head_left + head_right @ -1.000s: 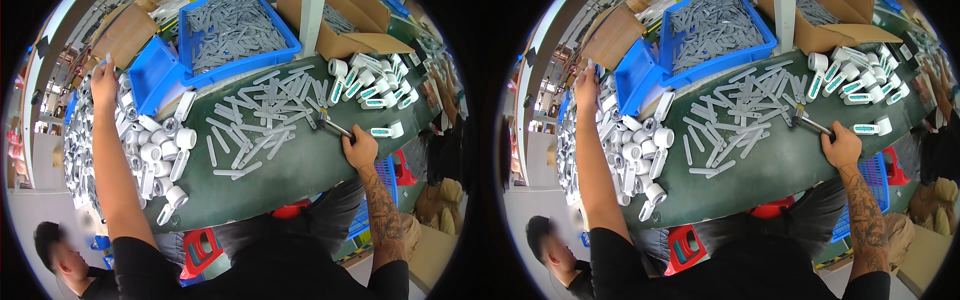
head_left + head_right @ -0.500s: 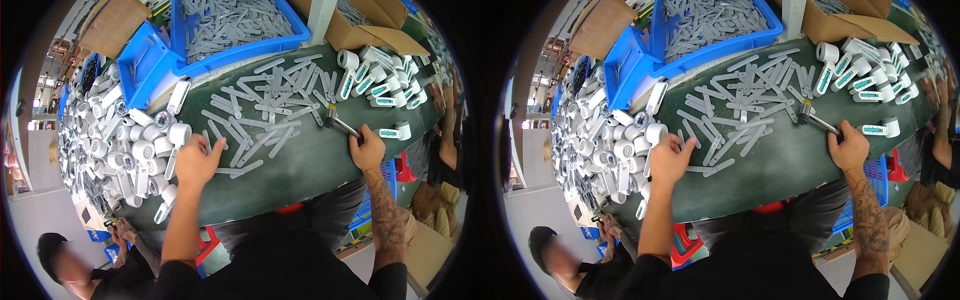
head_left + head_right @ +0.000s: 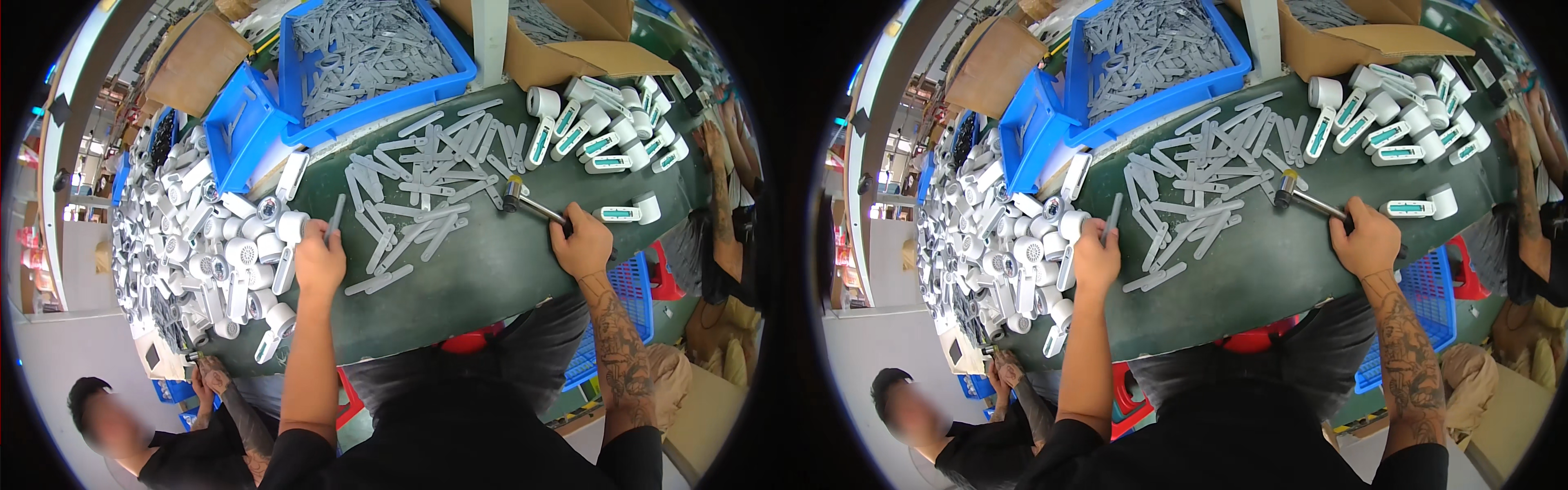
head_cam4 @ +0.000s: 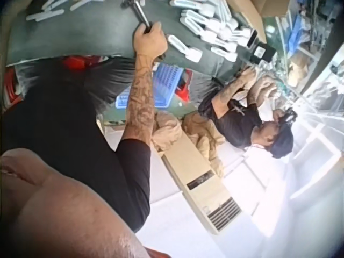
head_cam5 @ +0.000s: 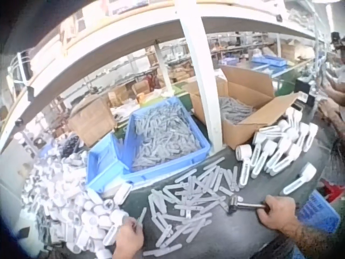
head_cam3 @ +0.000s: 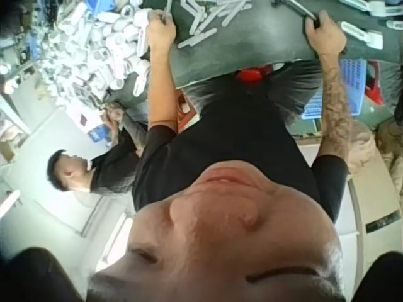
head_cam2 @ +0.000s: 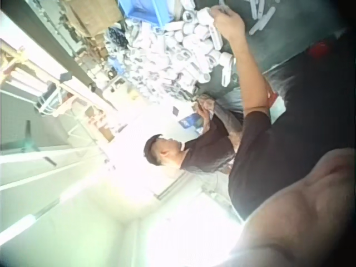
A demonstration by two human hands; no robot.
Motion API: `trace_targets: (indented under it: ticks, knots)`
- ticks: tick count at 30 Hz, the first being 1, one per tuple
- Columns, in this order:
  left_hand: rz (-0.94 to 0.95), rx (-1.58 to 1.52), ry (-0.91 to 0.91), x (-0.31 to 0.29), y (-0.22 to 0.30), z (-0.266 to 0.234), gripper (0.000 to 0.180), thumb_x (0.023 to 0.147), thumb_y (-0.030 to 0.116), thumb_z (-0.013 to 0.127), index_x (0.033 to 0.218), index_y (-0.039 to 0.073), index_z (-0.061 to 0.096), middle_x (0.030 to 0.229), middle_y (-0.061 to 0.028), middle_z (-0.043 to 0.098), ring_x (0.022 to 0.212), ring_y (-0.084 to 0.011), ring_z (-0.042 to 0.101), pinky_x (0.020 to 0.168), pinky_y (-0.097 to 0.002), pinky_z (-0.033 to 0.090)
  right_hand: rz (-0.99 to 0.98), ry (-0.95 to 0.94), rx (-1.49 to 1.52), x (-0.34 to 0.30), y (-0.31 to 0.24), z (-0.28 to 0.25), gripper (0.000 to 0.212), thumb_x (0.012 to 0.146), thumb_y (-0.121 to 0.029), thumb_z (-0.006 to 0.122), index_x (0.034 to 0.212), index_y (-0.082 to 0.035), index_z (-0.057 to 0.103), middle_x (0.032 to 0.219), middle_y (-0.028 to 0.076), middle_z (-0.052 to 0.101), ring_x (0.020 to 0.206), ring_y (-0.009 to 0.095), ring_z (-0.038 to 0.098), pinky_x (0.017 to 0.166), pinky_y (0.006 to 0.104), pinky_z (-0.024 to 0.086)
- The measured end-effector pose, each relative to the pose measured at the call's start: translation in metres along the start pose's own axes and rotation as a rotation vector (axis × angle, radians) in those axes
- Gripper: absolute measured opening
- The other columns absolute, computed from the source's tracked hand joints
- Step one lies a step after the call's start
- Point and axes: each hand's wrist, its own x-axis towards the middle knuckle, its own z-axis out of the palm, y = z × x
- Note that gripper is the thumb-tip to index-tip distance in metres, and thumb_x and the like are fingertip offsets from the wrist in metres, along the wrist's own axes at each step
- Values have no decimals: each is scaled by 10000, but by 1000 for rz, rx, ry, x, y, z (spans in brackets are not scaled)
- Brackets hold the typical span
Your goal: The person assembles portable fan components by fitting plastic strips onto the fan handles and tapping them into place using a hammer.
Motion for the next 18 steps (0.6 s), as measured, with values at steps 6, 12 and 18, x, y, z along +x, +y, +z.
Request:
trace_targets:
  ticks: [6,12,18]
  knots:
    - [-150,-311,-85,57,-18,-11,365,983,224,678,1240,-34,664,1025,-263,786,1035,-403,779,911,-487,586,-5,-15,0,1,-10,-1,239,870,-273,791,910,-107,623,811,88,708,739,354,703,648,475,540]
    - [-320,73,-350,106,66,2,690,851,584,818,1100,-59,793,1154,-281,792,1142,-394,764,1006,-467,573,-3,21,13,-2,1,1,241,875,-285,794,914,-113,631,804,81,711,732,352,705,651,477,543]
    - [-384,-116,-330,130,59,19,638,795,439,912,1086,-114,785,1125,-273,792,1067,-373,782,961,-436,591,-26,31,14,0,-4,1,241,883,-296,787,908,-114,630,803,77,713,723,346,708,652,477,547]
